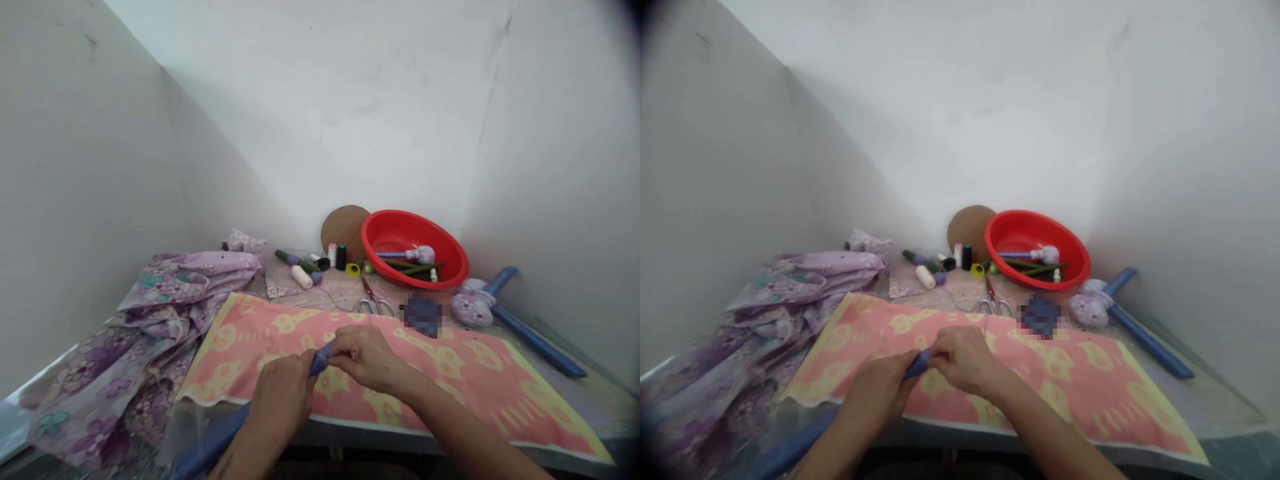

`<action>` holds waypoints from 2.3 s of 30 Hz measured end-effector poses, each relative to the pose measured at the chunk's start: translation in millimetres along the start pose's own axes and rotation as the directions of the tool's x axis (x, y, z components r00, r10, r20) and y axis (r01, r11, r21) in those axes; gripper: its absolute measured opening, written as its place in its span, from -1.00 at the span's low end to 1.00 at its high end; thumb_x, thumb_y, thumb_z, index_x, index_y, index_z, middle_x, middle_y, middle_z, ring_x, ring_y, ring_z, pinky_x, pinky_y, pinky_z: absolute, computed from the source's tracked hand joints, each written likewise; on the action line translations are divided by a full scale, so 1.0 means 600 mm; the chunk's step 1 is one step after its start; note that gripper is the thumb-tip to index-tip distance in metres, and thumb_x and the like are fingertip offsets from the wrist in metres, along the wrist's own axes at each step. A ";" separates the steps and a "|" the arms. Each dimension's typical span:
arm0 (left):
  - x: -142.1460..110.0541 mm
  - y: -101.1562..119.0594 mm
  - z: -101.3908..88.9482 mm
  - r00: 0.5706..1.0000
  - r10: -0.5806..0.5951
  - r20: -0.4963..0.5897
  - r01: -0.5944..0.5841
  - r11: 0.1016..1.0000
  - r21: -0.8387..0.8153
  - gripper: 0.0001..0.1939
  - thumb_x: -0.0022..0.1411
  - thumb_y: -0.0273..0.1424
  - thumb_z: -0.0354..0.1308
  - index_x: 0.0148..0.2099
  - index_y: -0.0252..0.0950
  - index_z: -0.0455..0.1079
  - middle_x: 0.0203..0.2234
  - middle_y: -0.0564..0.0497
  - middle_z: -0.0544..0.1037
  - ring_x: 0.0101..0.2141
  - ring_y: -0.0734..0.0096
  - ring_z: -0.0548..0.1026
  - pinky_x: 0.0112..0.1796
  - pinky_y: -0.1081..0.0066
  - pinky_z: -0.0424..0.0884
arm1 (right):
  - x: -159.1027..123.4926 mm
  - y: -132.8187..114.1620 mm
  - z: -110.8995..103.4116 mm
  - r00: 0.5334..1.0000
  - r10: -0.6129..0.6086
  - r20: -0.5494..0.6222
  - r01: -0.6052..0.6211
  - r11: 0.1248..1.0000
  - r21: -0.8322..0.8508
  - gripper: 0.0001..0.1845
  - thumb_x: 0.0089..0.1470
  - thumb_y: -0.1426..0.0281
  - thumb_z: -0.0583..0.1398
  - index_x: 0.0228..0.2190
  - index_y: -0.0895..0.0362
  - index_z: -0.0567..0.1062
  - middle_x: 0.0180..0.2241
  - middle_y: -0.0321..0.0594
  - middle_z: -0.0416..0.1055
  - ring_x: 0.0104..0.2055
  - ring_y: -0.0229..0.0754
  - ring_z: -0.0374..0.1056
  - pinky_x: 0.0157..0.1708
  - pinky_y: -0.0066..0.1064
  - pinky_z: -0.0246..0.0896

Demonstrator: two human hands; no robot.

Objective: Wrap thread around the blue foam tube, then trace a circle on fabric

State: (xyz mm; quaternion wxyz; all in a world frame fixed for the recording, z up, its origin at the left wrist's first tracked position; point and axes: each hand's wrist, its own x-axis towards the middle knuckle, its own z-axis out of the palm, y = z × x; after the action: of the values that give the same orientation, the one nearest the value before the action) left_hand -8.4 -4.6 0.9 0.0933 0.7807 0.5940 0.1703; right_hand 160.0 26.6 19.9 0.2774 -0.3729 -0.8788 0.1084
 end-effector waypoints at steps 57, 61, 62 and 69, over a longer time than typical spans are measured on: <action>0.029 -0.026 0.027 0.969 0.045 0.244 0.242 0.056 -0.969 -0.58 -0.06 -0.21 0.18 -0.20 -0.39 0.33 -0.64 0.08 0.37 -0.71 0.63 0.28 -0.68 0.61 0.16 | -0.004 0.033 0.063 0.902 0.431 -0.033 -0.255 0.593 0.764 -0.68 -0.26 0.24 0.22 -0.76 0.21 0.33 -0.74 -0.40 0.04 -0.64 -0.41 -0.09 -0.64 -0.51 -0.18; 0.032 -0.022 0.024 0.984 0.015 0.175 0.167 0.223 -0.960 -0.49 -0.10 -0.16 0.18 -0.15 -0.41 0.31 -0.69 0.12 0.33 -0.73 0.62 0.25 -0.69 0.57 0.16 | -0.006 0.038 0.073 0.904 0.420 -0.082 -0.233 0.644 0.729 -0.68 -0.21 0.24 0.19 -0.75 0.22 0.34 -0.74 -0.39 0.04 -0.64 -0.41 -0.08 -0.64 -0.53 -0.17; 0.032 -0.021 0.025 0.990 -0.003 0.142 0.137 0.278 -0.951 -0.48 -0.09 -0.16 0.17 -0.13 -0.42 0.30 -0.70 0.13 0.32 -0.74 0.61 0.25 -0.68 0.56 0.17 | -0.006 0.038 0.076 0.904 0.417 -0.089 -0.228 0.650 0.725 -0.67 -0.20 0.23 0.18 -0.74 0.22 0.35 -0.73 -0.39 0.05 -0.64 -0.41 -0.07 -0.64 -0.53 -0.16; 0.018 -0.004 0.024 0.987 -0.103 -0.126 -0.002 0.764 -0.645 -0.63 0.05 -0.22 0.03 -0.11 -0.29 0.29 -0.57 0.05 0.44 -0.56 0.42 0.39 -0.53 0.47 0.26 | -0.005 0.023 0.088 0.854 0.513 -0.090 -0.285 0.604 0.745 -0.63 -0.23 0.16 0.18 -0.72 0.23 0.39 -0.73 -0.34 0.10 -0.63 -0.37 -0.01 -0.65 -0.52 -0.12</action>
State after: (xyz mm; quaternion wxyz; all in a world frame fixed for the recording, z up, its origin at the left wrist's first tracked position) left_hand -2.5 7.4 -11.8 0.3134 0.6698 0.5260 0.4202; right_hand 140.2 35.0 -30.2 0.4943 -0.4375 -0.6088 0.4400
